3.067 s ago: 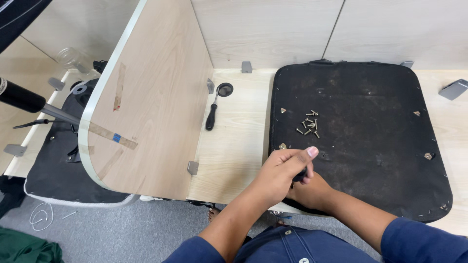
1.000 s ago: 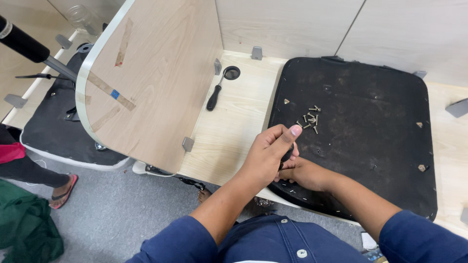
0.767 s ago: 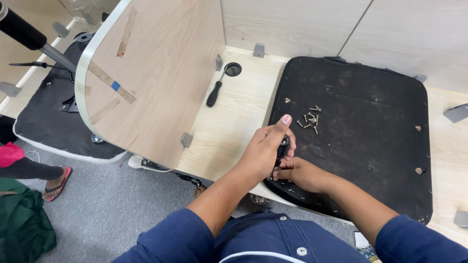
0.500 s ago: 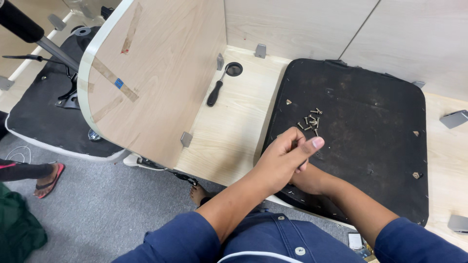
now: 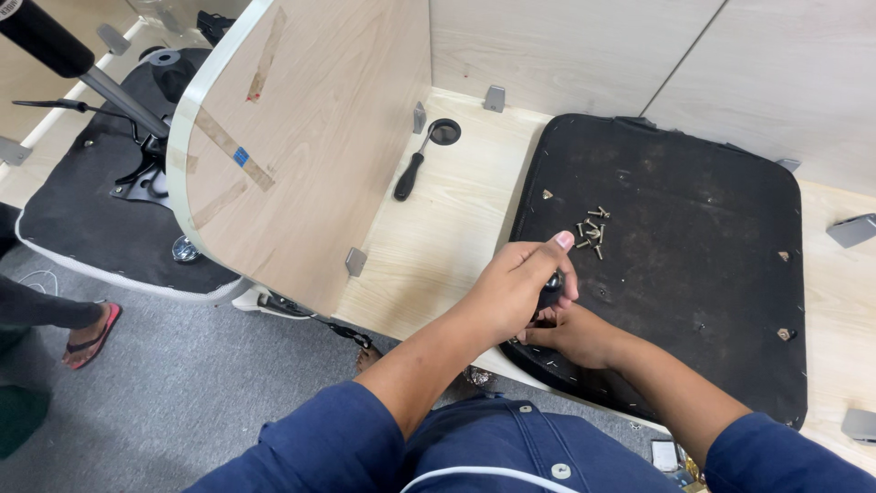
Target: The person uses a screwdriver to fasten screws into the underside of a black chair seat. They repeatedly pick up screws and tighten them into pre-drilled holes on the seat base.
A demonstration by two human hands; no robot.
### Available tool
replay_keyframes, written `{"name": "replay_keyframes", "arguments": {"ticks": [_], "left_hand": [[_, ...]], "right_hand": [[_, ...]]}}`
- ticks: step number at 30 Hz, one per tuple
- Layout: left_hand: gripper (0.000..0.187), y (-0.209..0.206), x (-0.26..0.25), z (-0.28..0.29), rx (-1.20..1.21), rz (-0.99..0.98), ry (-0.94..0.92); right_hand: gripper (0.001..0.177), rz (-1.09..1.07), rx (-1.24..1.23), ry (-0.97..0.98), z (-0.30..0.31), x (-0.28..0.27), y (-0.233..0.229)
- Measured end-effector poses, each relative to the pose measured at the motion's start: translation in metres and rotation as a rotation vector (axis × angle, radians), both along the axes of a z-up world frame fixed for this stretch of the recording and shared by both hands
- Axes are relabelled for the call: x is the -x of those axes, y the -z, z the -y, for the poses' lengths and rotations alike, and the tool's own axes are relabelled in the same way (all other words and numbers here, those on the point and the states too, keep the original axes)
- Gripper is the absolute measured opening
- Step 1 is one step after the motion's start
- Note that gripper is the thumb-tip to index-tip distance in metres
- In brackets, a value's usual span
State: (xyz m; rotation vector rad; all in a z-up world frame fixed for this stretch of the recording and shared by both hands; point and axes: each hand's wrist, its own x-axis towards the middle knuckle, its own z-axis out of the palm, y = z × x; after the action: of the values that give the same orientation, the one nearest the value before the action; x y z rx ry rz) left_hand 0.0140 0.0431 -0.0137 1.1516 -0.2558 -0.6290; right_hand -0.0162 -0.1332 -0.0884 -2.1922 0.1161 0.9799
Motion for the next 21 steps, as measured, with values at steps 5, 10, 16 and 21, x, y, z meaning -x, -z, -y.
{"name": "replay_keyframes", "arguments": {"ticks": [5,10,16,21], "left_hand": [[0.056,-0.004,0.022,0.019,-0.048,0.106,-0.068],[0.041,-0.014,0.029,0.019,-0.112,0.168,-0.218],[0.034,-0.012,0.025,0.007,-0.048,0.121,-0.140],[0.029,-0.004,0.029,0.007,-0.058,0.097,-0.139]], "right_hand": [[0.037,0.064,-0.170,-0.021,0.011,0.001,0.008],[0.033,0.251,-0.243,-0.099,0.011,0.005,0.018],[0.027,0.132,-0.245,0.144,0.003,0.018,0.020],[0.033,0.435,-0.439,0.420,-0.007,0.018,-0.004]]}}
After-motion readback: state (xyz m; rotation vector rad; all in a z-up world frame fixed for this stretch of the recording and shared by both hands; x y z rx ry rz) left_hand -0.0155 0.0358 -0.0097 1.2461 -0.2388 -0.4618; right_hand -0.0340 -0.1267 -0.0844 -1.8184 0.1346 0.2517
